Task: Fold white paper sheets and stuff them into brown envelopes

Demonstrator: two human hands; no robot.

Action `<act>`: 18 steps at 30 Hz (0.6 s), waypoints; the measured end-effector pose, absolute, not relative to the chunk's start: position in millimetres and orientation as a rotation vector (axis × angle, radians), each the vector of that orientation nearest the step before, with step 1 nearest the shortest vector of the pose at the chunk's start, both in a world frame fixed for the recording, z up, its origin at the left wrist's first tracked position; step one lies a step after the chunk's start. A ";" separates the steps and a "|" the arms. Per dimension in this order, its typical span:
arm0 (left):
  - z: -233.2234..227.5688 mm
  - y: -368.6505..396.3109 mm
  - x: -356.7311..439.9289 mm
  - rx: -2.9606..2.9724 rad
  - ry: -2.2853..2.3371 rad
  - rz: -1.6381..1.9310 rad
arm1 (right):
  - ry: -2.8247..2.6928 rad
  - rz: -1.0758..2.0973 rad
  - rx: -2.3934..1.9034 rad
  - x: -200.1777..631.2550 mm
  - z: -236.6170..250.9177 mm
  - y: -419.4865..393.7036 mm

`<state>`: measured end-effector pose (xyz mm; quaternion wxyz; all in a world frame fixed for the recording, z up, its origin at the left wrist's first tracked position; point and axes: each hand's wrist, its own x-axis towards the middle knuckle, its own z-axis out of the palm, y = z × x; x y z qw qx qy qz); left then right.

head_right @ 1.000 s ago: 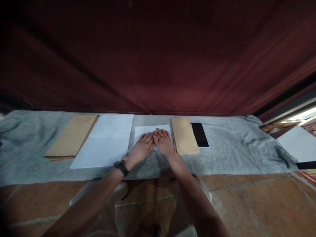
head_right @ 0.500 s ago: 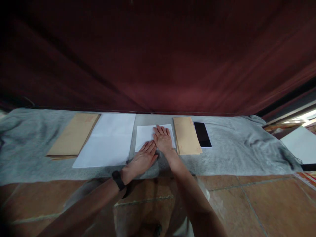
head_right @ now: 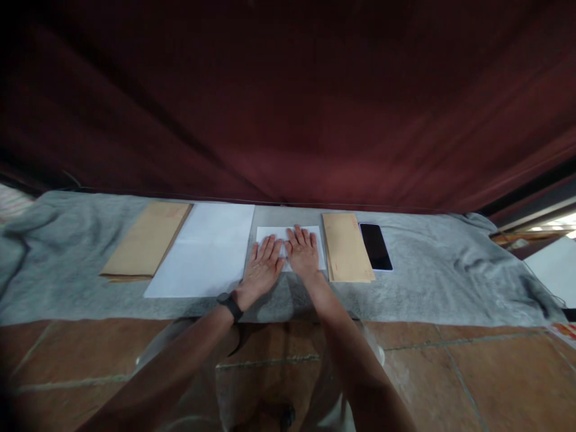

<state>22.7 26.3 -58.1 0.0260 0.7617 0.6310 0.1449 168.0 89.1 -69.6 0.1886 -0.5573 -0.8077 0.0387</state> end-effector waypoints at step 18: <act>-52.6 39.5 36.2 2.452 1.913 0.439 | -2.213 -0.135 -1.714 180.7 -78.3 85.8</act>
